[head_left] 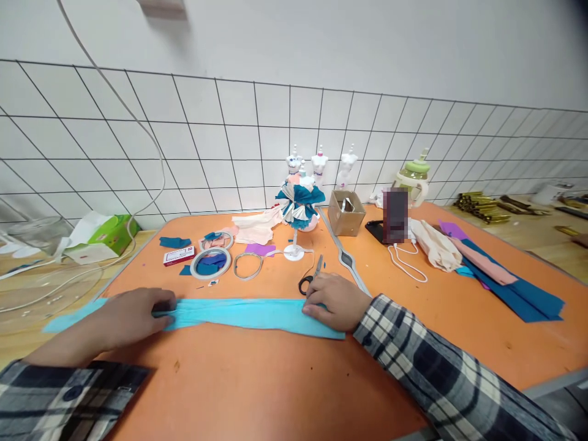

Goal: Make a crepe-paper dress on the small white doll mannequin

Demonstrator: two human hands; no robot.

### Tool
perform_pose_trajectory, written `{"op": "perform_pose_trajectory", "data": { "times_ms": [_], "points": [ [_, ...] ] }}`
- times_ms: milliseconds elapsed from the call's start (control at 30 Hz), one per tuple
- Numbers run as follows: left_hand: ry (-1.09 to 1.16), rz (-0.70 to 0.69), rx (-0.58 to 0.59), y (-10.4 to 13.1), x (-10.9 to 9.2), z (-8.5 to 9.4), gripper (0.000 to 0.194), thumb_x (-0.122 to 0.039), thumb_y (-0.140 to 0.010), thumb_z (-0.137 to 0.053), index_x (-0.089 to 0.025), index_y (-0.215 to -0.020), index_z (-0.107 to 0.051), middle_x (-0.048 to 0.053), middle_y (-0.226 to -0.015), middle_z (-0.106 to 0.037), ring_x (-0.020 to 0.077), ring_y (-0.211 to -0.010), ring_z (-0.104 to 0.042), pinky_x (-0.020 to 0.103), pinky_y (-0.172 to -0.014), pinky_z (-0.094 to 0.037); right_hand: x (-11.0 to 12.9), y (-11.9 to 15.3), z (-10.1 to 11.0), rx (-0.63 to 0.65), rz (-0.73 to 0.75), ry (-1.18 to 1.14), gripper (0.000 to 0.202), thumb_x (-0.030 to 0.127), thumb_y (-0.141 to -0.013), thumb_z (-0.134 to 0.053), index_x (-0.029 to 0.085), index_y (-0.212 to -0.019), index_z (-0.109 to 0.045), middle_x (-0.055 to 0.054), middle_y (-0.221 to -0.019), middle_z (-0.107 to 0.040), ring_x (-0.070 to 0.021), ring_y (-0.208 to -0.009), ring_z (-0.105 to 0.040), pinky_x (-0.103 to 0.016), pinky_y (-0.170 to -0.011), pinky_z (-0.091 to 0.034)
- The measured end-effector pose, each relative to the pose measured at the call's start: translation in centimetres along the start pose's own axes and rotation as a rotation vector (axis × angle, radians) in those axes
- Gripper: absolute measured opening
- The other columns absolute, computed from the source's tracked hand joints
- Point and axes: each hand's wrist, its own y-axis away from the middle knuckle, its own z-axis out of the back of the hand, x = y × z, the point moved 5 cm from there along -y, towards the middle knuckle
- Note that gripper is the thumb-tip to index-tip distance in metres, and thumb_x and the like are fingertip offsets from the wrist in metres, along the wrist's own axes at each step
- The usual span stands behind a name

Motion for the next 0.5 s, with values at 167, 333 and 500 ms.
{"op": "perform_pose_trajectory", "data": {
  "times_ms": [167,333,500],
  "points": [
    [0.158,-0.510,-0.272,3.2,-10.2,0.4,0.048,-0.031,-0.088,-0.051,-0.029,-0.136,-0.048,0.005,-0.142,-0.054,0.0303,-0.134,-0.044,0.044,-0.111,-0.037,2.2,0.2,-0.6,0.062,-0.012,0.117,0.042,0.052,-0.082,-0.068,0.017,-0.105,-0.066,-0.009,-0.102,-0.065,-0.0265,-0.094,-0.059,-0.038,-0.076,-0.044],
    [0.150,-0.616,-0.162,3.4,-19.4,-5.4,0.094,-0.060,-0.078,-0.067,-0.025,-0.154,-0.024,0.016,-0.152,-0.042,0.0381,-0.136,-0.040,0.055,-0.110,-0.035,3.5,-0.4,-1.6,0.061,0.050,0.106,0.024,0.036,-0.092,-0.059,0.018,-0.108,-0.060,-0.007,-0.103,-0.065,-0.0242,-0.097,-0.061,-0.035,-0.078,-0.045],
    [0.077,-0.441,-0.100,1.3,-19.7,-7.2,0.034,-0.048,-0.094,-0.050,-0.022,-0.113,-0.061,0.010,-0.103,-0.066,0.0295,-0.095,-0.061,0.045,-0.081,-0.049,2.4,-0.4,-2.0,0.052,-0.124,0.170,0.038,0.049,-0.090,-0.059,0.015,-0.109,-0.056,-0.010,-0.103,-0.065,-0.0261,-0.090,-0.063,-0.034,-0.070,-0.048]
  ]
}}
